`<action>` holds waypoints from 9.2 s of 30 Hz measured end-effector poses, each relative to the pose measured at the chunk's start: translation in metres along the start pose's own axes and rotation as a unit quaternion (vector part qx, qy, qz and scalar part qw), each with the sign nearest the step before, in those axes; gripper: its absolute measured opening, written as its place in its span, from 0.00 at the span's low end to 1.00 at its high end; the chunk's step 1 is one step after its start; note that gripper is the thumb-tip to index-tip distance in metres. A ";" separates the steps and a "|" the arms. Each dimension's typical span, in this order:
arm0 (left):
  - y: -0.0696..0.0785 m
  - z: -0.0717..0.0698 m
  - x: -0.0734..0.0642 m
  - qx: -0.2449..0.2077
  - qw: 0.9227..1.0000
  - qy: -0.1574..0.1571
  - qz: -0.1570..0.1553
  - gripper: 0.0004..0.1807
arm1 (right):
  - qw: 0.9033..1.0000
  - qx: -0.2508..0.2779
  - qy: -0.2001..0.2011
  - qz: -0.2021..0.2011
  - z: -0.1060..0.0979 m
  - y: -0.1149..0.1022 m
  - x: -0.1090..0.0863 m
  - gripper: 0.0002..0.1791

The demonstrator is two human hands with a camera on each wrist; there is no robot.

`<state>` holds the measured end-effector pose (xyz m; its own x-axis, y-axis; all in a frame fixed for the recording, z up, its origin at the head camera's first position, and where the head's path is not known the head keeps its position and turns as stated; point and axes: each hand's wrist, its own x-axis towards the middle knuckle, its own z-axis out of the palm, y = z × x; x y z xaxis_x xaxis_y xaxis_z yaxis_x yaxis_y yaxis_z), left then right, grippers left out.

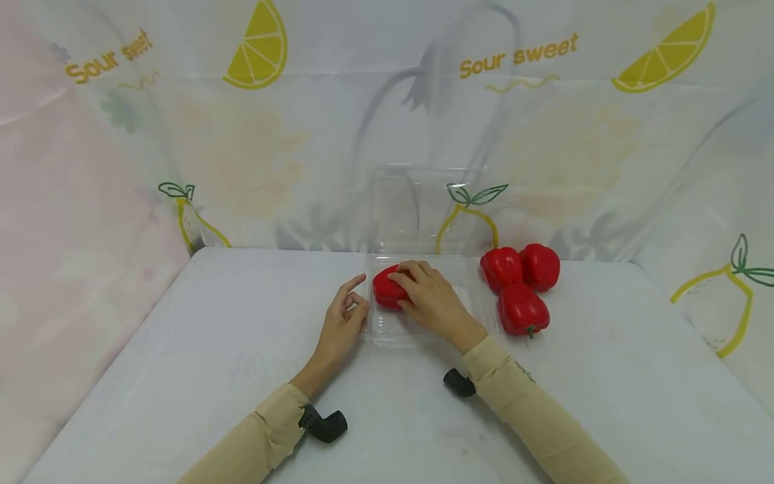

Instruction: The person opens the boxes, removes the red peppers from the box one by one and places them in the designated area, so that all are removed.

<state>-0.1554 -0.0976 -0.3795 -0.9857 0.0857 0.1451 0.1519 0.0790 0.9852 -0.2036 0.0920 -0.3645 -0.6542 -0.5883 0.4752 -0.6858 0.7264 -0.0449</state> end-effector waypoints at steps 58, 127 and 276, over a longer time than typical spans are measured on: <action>-0.003 0.000 0.000 0.005 1.000 0.001 -0.005 0.28 | 0.984 0.137 0.050 0.102 -0.037 0.023 -0.029 0.30; -0.006 -0.001 0.001 0.006 1.000 -0.001 0.008 0.28 | 0.965 0.135 0.109 0.197 -0.094 0.064 -0.072 0.23; -0.032 -0.002 0.011 0.015 1.000 0.004 0.027 0.27 | 0.890 0.125 -0.157 0.410 -0.122 0.142 -0.156 0.33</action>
<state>-0.1710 -0.1011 -0.4092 -0.9765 0.0824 0.1991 0.2071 0.1034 0.9728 -0.1599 0.3303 -0.3383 -0.9973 0.0035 -0.0733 0.0381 0.8786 -0.4761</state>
